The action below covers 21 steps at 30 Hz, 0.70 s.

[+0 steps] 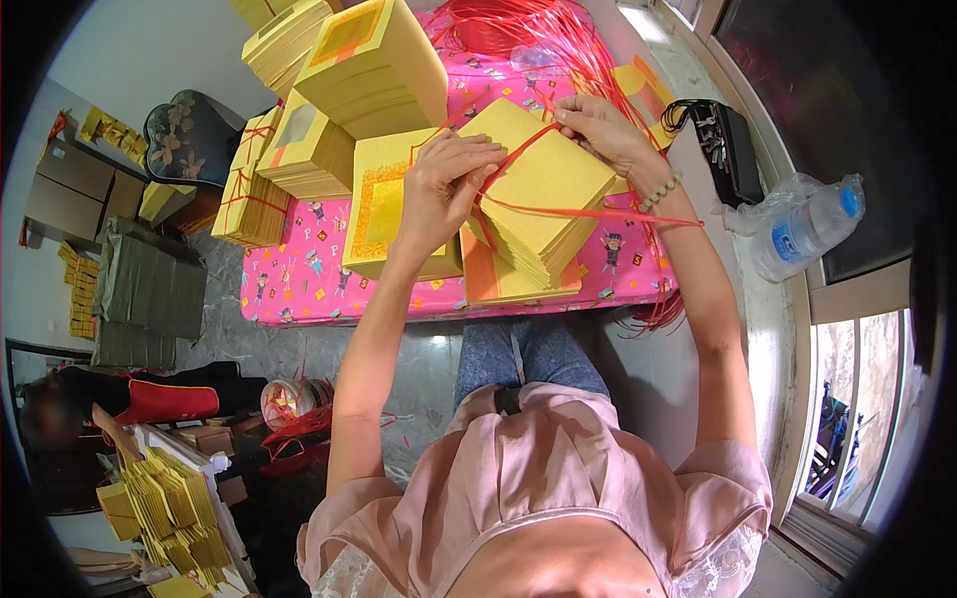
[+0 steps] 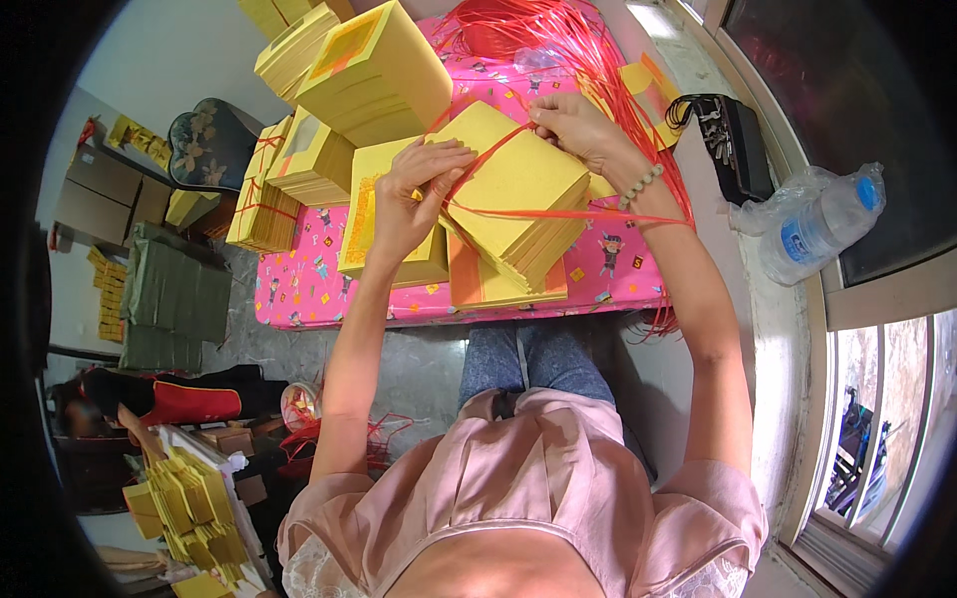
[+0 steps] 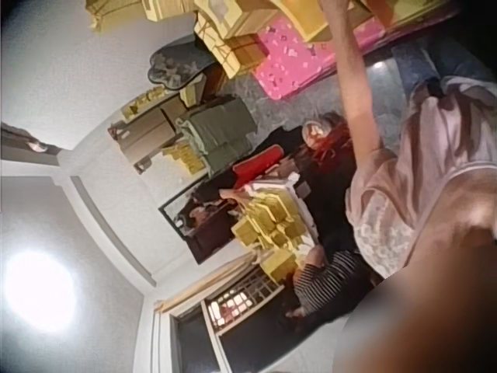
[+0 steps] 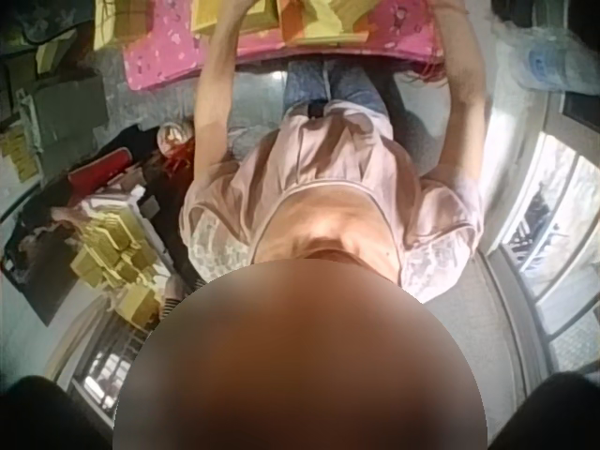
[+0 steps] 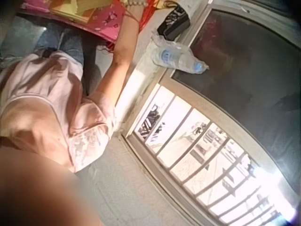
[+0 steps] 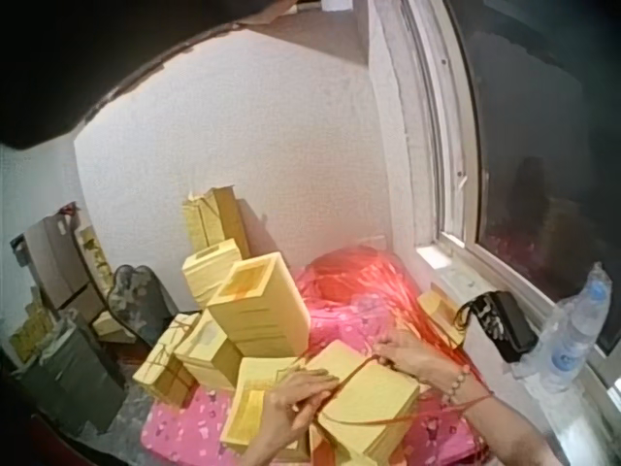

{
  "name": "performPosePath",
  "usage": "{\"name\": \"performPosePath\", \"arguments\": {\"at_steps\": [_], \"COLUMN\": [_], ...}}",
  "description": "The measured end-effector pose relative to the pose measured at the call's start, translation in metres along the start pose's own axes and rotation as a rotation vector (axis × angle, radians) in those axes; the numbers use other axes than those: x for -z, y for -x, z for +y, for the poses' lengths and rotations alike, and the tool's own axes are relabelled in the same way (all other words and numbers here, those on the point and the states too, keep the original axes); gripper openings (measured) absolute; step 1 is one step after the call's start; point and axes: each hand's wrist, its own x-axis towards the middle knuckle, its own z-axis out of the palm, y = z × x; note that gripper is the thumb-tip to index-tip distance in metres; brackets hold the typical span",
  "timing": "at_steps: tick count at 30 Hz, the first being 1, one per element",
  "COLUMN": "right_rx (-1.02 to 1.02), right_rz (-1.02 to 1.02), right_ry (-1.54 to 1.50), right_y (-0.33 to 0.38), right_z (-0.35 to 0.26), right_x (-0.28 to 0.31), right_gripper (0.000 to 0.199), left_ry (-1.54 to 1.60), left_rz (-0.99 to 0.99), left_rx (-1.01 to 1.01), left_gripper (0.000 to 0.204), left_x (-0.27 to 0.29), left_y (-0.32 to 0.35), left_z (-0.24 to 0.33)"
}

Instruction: Bundling stacks of yellow ritual paper and tying them with red plastic ribbons.

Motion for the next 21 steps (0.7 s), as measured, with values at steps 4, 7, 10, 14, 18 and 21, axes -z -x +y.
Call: {"name": "performPosePath", "arguments": {"at_steps": [4, 7, 10, 14, 18, 21], "right_rx": [-0.053, -0.041, -0.055, -0.082, -0.074, -0.028], "right_rz": [0.027, 0.027, 0.121, 0.138, 0.168, 0.114], "right_ry": [-0.119, -0.242, -0.217, -0.237, -0.242, -0.255], "right_y": [0.01, 0.01, 0.006, -0.001, 0.0, 0.002], "right_z": [-0.001, 0.008, 0.017, 0.03, 0.034, 0.035], "right_x": [-0.003, -0.003, -0.003, 0.003, -0.001, 0.004], "right_gripper": [0.018, 0.022, 0.024, 0.026, 0.025, 0.026], "left_ry": [0.003, 0.017, 0.041, 0.12, 0.142, 0.16], "left_rz": [-0.006, -0.002, 0.007, 0.03, 0.026, 0.021], "left_rx": [0.057, 0.07, 0.088, 0.148, 0.155, 0.14], "left_gripper": [0.014, 0.012, 0.009, 0.007, 0.007, 0.007], "left_x": [0.001, 0.001, -0.001, -0.003, -0.003, -0.003], "left_y": [0.006, 0.007, 0.011, 0.018, 0.022, 0.022], "left_z": [0.001, 0.002, 0.0, -0.004, -0.008, -0.009]}}
